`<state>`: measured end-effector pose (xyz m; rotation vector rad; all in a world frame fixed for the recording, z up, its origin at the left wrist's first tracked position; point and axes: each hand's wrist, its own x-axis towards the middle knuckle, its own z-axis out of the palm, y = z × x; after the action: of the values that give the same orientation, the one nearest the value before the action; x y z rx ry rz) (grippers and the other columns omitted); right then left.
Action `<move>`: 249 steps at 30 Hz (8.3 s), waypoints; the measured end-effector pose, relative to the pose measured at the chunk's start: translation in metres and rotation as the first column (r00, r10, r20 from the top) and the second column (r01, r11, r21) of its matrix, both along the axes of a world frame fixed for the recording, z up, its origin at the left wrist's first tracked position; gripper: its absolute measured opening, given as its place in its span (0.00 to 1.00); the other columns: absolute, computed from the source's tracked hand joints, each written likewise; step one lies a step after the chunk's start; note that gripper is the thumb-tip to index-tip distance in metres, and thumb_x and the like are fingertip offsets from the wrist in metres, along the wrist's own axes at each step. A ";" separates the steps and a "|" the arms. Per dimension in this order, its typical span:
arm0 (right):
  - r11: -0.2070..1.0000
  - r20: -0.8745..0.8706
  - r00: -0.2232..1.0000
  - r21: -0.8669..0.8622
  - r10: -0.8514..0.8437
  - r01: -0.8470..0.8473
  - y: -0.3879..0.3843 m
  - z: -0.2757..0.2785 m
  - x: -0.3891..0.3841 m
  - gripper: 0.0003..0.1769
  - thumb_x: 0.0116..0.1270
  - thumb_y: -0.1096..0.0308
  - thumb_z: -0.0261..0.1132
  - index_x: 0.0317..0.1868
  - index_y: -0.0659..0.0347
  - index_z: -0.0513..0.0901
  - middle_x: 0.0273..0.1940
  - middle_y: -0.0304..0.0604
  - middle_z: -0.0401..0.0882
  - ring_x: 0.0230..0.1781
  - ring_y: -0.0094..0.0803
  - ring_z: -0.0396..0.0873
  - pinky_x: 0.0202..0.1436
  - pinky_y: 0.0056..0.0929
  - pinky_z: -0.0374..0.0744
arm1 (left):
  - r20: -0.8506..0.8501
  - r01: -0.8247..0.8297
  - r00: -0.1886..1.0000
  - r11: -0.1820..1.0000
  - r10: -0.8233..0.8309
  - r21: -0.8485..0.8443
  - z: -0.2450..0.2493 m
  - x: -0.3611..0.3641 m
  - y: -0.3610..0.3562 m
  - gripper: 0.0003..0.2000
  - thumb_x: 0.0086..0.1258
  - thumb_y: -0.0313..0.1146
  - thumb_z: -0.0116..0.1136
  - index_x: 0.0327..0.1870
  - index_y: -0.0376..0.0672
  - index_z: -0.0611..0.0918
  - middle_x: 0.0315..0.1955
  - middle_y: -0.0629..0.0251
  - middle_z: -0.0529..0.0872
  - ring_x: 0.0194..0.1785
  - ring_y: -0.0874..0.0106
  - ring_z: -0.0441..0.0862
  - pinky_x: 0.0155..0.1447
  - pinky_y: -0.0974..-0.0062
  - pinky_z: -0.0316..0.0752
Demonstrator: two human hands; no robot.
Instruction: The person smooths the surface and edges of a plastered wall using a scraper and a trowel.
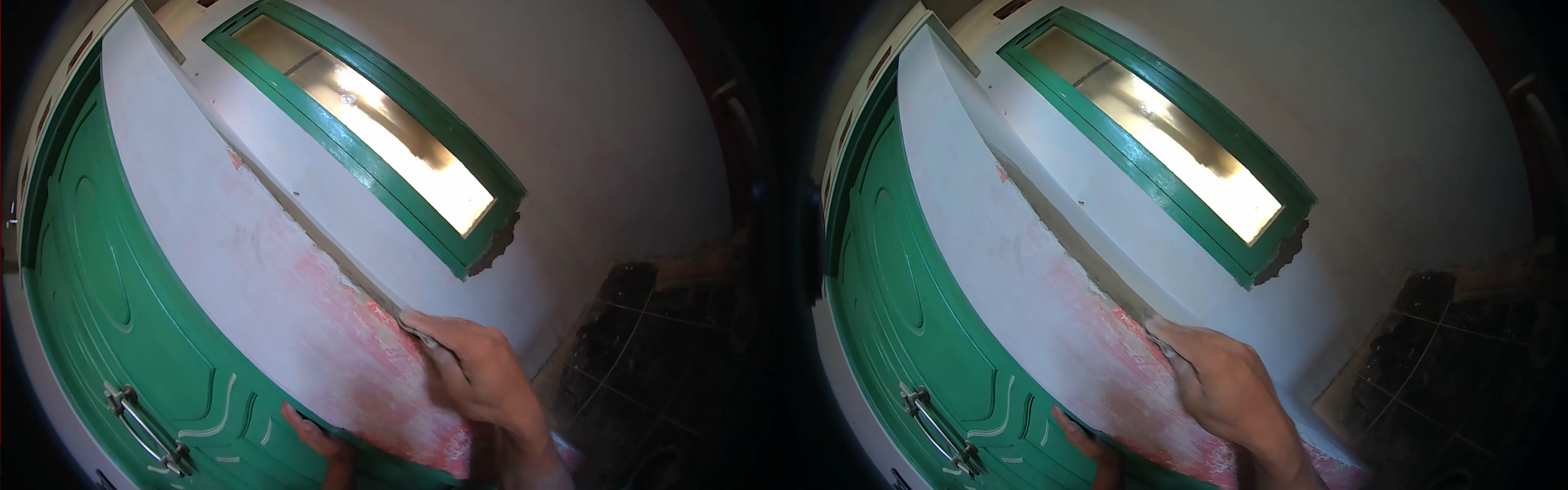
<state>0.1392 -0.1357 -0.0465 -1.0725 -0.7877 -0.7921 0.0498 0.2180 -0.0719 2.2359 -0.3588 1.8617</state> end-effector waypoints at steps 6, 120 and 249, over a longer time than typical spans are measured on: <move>0.995 0.037 0.995 0.044 -0.095 0.093 0.014 0.021 0.006 0.20 0.77 0.75 0.66 0.66 0.59 0.89 0.64 0.52 0.90 0.64 0.54 0.88 0.69 0.44 0.86 | 0.061 0.066 0.996 0.996 -0.063 -0.057 -0.004 0.004 -0.004 0.33 0.93 0.46 0.36 0.84 0.25 0.63 0.80 0.38 0.68 0.81 0.46 0.69 0.84 0.48 0.63; 0.983 0.009 0.983 0.030 -0.183 0.182 0.009 -0.005 -0.021 0.25 0.69 0.82 0.68 0.66 0.63 0.89 0.66 0.58 0.89 0.69 0.56 0.86 0.73 0.48 0.83 | 0.138 -0.067 0.987 0.995 0.077 -0.074 -0.005 0.010 -0.005 0.37 0.91 0.55 0.34 0.77 0.22 0.68 0.71 0.36 0.73 0.73 0.44 0.72 0.80 0.48 0.63; 1.000 -0.072 0.997 0.023 0.006 -0.004 -0.004 -0.020 -0.024 0.24 0.73 0.82 0.62 0.67 0.62 0.88 0.66 0.59 0.88 0.68 0.53 0.87 0.74 0.44 0.85 | 0.214 -0.283 0.945 0.946 0.247 0.159 -0.019 0.009 0.040 0.42 0.92 0.59 0.37 0.82 0.19 0.62 0.79 0.27 0.67 0.79 0.36 0.69 0.83 0.42 0.63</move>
<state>0.1152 -0.1398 -0.0667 -1.0720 -0.7188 -0.7528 0.0588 0.2579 -0.0909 2.3298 -0.2843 2.2809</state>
